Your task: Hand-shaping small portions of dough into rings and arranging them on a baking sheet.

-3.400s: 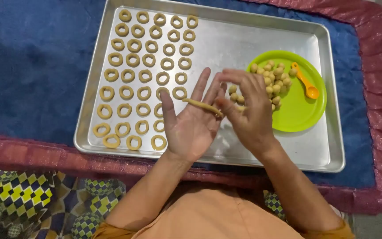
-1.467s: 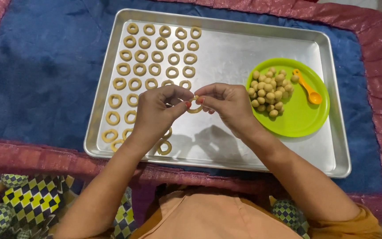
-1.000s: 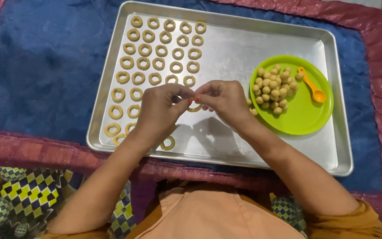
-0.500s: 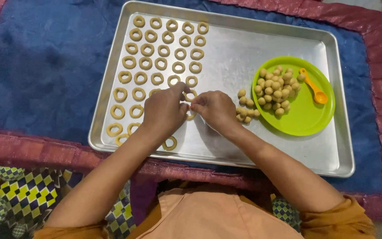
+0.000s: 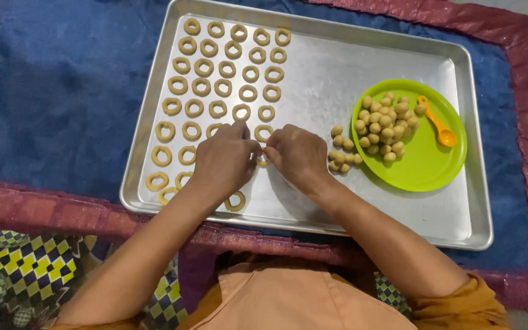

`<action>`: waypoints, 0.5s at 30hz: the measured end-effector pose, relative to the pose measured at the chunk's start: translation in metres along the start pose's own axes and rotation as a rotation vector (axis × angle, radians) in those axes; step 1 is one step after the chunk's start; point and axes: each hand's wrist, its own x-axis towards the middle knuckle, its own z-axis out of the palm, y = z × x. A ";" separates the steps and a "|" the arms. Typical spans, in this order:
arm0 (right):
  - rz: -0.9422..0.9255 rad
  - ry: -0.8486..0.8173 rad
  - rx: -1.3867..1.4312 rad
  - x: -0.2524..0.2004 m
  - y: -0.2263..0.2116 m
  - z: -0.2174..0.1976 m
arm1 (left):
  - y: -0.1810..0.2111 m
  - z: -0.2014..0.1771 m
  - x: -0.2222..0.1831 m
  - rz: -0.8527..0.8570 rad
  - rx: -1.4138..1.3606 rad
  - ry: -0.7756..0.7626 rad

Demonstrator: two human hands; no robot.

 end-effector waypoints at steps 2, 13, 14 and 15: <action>-0.008 0.003 -0.043 0.003 -0.001 0.004 | 0.002 -0.001 0.000 -0.006 -0.005 -0.001; -0.346 0.516 -0.598 0.012 0.074 -0.008 | 0.012 -0.027 -0.009 -0.050 -0.349 0.150; -0.351 0.557 -0.683 0.014 0.089 -0.010 | 0.015 -0.030 -0.009 -0.068 -0.519 0.248; -0.352 0.602 -0.772 0.016 0.104 -0.014 | 0.018 -0.033 -0.007 -0.081 -0.691 0.347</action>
